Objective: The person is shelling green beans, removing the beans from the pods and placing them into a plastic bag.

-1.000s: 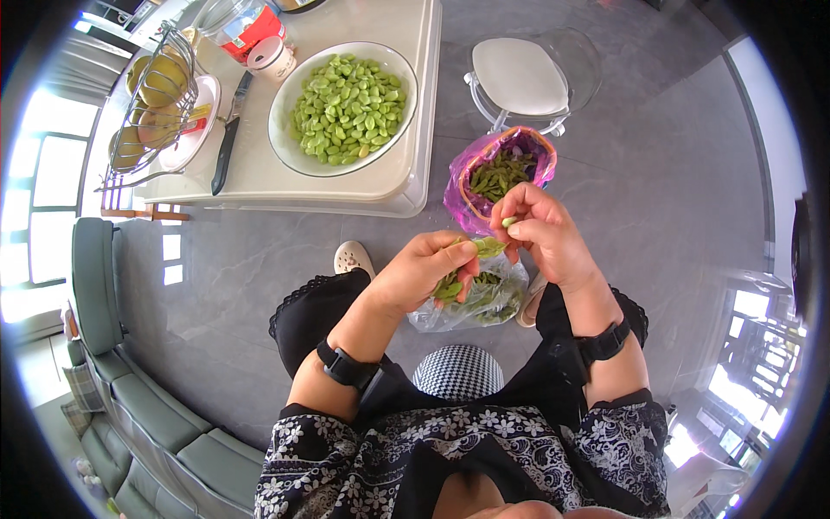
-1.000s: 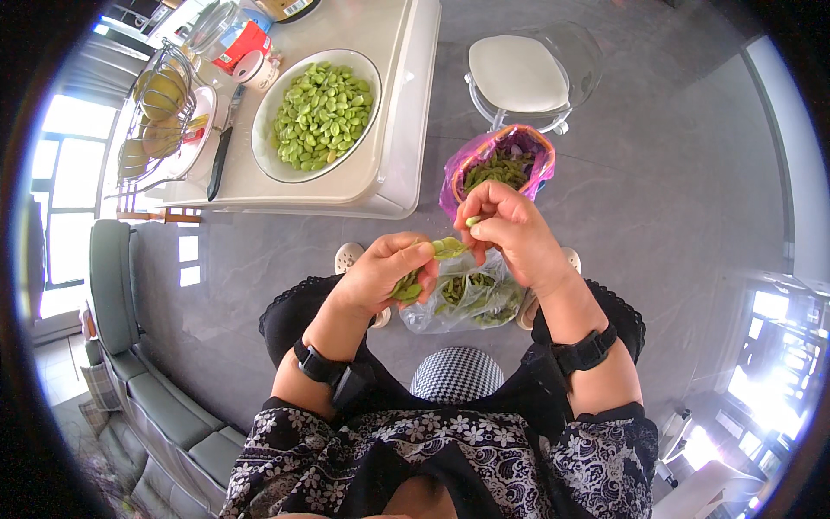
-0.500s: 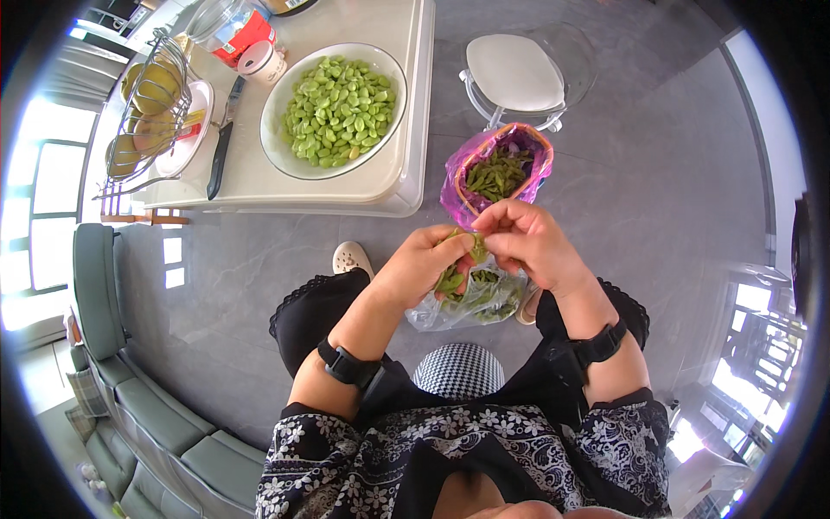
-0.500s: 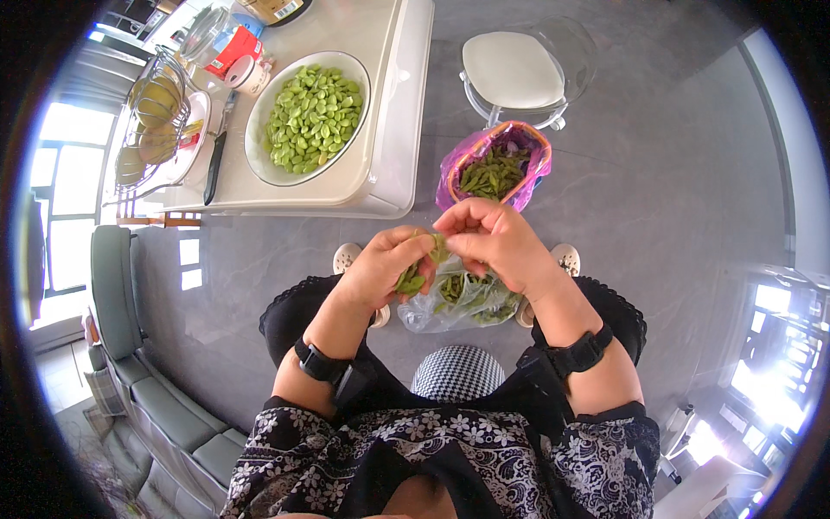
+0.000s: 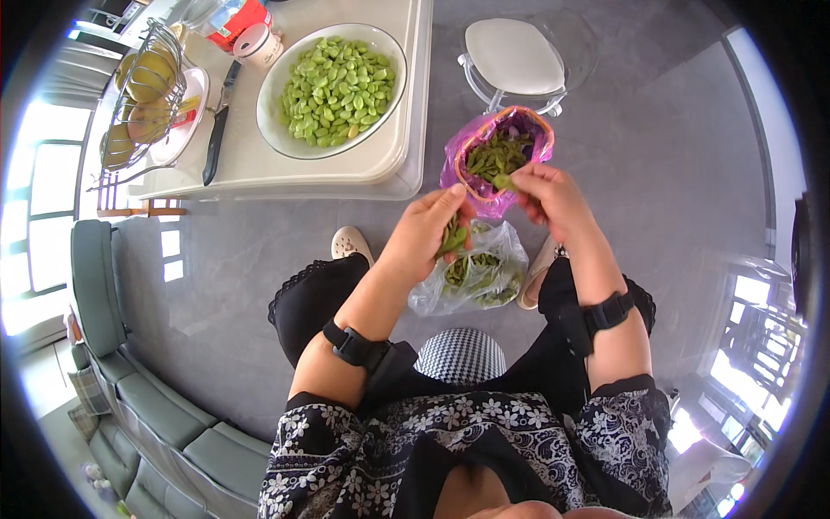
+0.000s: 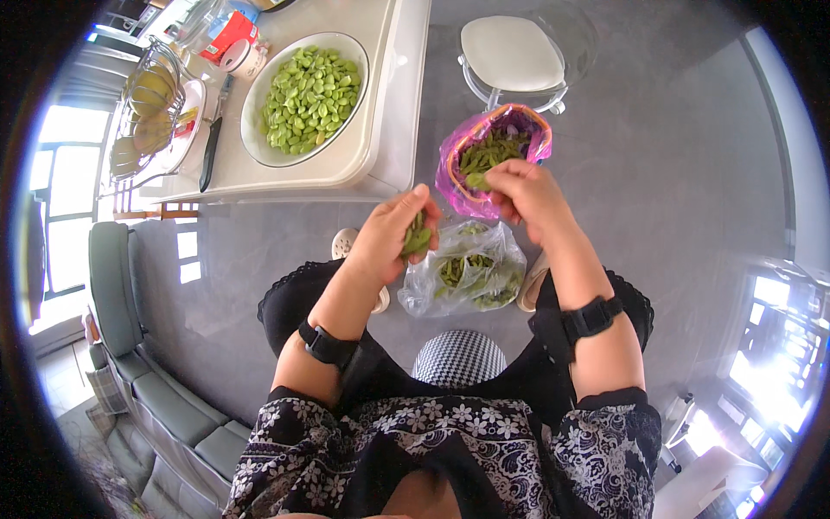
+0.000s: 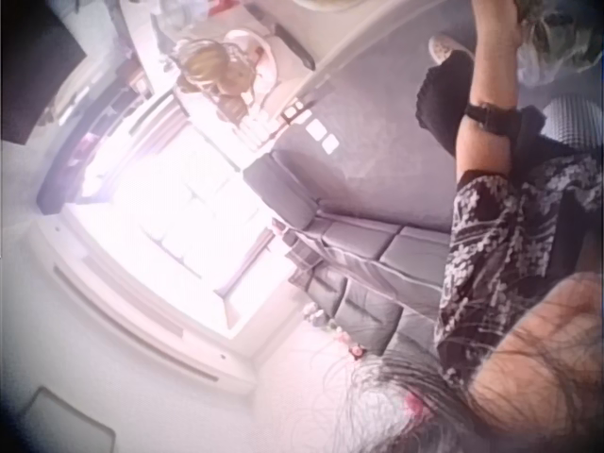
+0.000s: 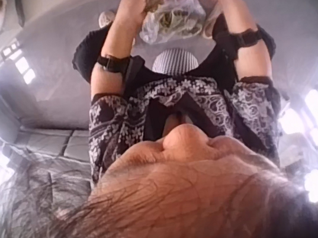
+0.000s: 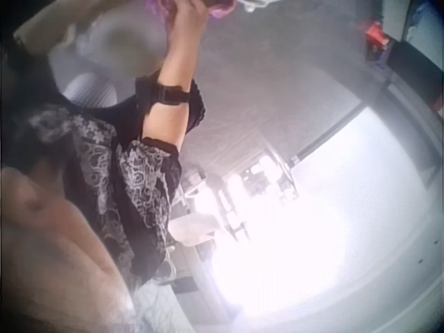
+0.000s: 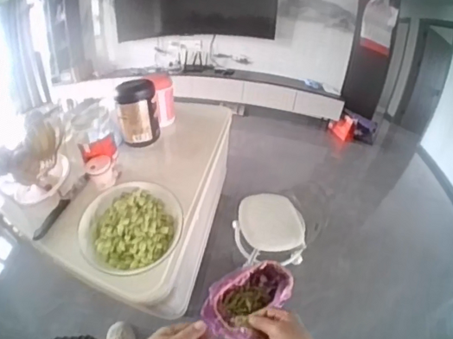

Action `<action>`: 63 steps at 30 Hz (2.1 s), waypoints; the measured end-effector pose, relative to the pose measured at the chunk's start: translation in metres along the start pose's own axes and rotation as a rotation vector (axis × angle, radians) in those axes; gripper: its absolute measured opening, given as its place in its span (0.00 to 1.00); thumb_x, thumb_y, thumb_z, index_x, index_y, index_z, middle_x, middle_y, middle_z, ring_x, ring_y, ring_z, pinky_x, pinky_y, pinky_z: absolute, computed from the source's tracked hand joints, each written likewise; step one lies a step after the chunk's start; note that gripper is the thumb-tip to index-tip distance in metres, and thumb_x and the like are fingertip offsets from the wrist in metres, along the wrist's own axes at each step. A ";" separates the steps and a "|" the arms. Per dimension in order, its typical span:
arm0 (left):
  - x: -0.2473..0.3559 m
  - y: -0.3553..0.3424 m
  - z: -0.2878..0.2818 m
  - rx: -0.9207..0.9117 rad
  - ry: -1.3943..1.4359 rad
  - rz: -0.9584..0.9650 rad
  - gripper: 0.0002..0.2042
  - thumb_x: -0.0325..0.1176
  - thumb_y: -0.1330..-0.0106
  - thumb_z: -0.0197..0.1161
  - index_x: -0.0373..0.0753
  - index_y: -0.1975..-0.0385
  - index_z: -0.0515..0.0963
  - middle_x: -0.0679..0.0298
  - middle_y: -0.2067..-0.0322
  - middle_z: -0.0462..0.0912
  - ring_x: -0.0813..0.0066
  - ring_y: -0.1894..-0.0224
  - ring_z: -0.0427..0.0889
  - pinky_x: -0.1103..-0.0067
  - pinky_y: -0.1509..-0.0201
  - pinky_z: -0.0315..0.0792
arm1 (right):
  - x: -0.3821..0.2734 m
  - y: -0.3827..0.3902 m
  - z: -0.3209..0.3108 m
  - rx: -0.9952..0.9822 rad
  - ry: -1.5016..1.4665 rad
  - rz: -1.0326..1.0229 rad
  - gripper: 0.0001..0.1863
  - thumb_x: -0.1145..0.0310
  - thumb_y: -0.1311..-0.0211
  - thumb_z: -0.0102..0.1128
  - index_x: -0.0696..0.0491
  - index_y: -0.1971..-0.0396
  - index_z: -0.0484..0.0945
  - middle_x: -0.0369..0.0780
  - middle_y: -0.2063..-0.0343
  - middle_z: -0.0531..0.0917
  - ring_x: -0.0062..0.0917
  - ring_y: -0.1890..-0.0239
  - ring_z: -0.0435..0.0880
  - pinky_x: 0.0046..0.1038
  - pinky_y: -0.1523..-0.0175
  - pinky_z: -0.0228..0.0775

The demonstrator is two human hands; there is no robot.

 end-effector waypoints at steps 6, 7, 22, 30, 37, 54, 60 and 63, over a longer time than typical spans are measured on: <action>0.005 0.002 0.001 -0.051 0.086 0.019 0.15 0.44 0.38 0.51 0.37 0.74 0.70 0.66 0.82 0.70 0.75 0.82 0.73 0.86 0.87 0.57 | 0.026 -0.033 -0.059 0.468 0.066 -0.127 0.11 0.63 0.47 0.53 0.55 0.75 0.75 0.34 0.85 0.73 0.14 0.87 0.67 0.17 0.84 0.58; 0.005 0.005 -0.001 -0.046 0.101 0.017 0.14 0.43 0.38 0.51 0.37 0.74 0.70 0.66 0.82 0.70 0.75 0.82 0.73 0.86 0.87 0.58 | 0.037 -0.042 -0.050 0.355 0.276 -0.084 0.11 0.63 0.47 0.52 0.56 0.74 0.75 0.34 0.85 0.73 0.14 0.87 0.68 0.17 0.84 0.58; 0.008 0.023 -0.027 0.065 0.096 0.002 0.13 0.38 0.37 0.48 0.35 0.76 0.70 0.63 0.82 0.70 0.76 0.83 0.72 0.86 0.88 0.59 | 0.228 -0.151 0.109 -0.098 0.911 -0.173 0.20 0.62 0.55 0.54 0.55 0.60 0.72 0.51 0.64 0.77 0.42 0.60 0.76 0.37 0.57 0.67; 0.001 0.016 -0.028 0.079 0.061 -0.051 0.13 0.38 0.36 0.45 0.35 0.76 0.69 0.64 0.83 0.69 0.76 0.83 0.71 0.85 0.88 0.60 | 0.249 -0.177 0.051 -0.340 1.256 -0.129 0.06 0.69 0.59 0.52 0.50 0.80 0.78 0.44 0.76 0.79 0.38 0.69 0.78 0.35 0.64 0.69; 0.005 0.019 -0.029 0.104 0.100 -0.063 0.13 0.38 0.36 0.45 0.35 0.75 0.68 0.63 0.81 0.69 0.74 0.82 0.71 0.85 0.88 0.60 | 0.287 -0.145 0.051 -0.088 1.264 -0.244 0.10 0.72 0.55 0.51 0.52 0.70 0.75 0.46 0.67 0.77 0.38 0.62 0.76 0.36 0.59 0.67; 0.021 0.032 -0.027 0.006 0.196 0.088 0.12 0.39 0.37 0.48 0.36 0.75 0.69 0.64 0.79 0.71 0.75 0.81 0.73 0.84 0.86 0.60 | 0.063 -0.046 0.069 -0.600 -0.131 0.184 0.05 0.78 0.65 0.44 0.53 0.83 0.64 0.39 0.85 0.71 0.18 0.89 0.65 0.18 0.88 0.53; 0.009 0.032 -0.025 -0.012 0.313 0.034 0.11 0.40 0.38 0.51 0.39 0.75 0.70 0.67 0.81 0.71 0.74 0.81 0.73 0.84 0.84 0.61 | -0.088 -0.021 0.096 -0.322 -0.364 -0.139 0.03 0.74 0.51 0.48 0.56 0.77 0.66 0.40 0.79 0.73 0.21 0.82 0.69 0.19 0.85 0.57; 0.008 0.034 -0.026 -0.007 0.297 0.028 0.11 0.40 0.38 0.51 0.39 0.75 0.69 0.67 0.81 0.71 0.74 0.80 0.73 0.85 0.83 0.61 | -0.136 -0.027 0.132 -0.194 -0.243 -0.305 0.06 0.70 0.47 0.49 0.58 0.74 0.68 0.41 0.77 0.75 0.22 0.78 0.72 0.20 0.76 0.64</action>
Point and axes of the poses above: each hand's wrist, its own y-axis away from the middle knuckle, its own z-axis out of the palm, x = y × z, the point moved 9 cm from there along -y, towards the middle knuckle
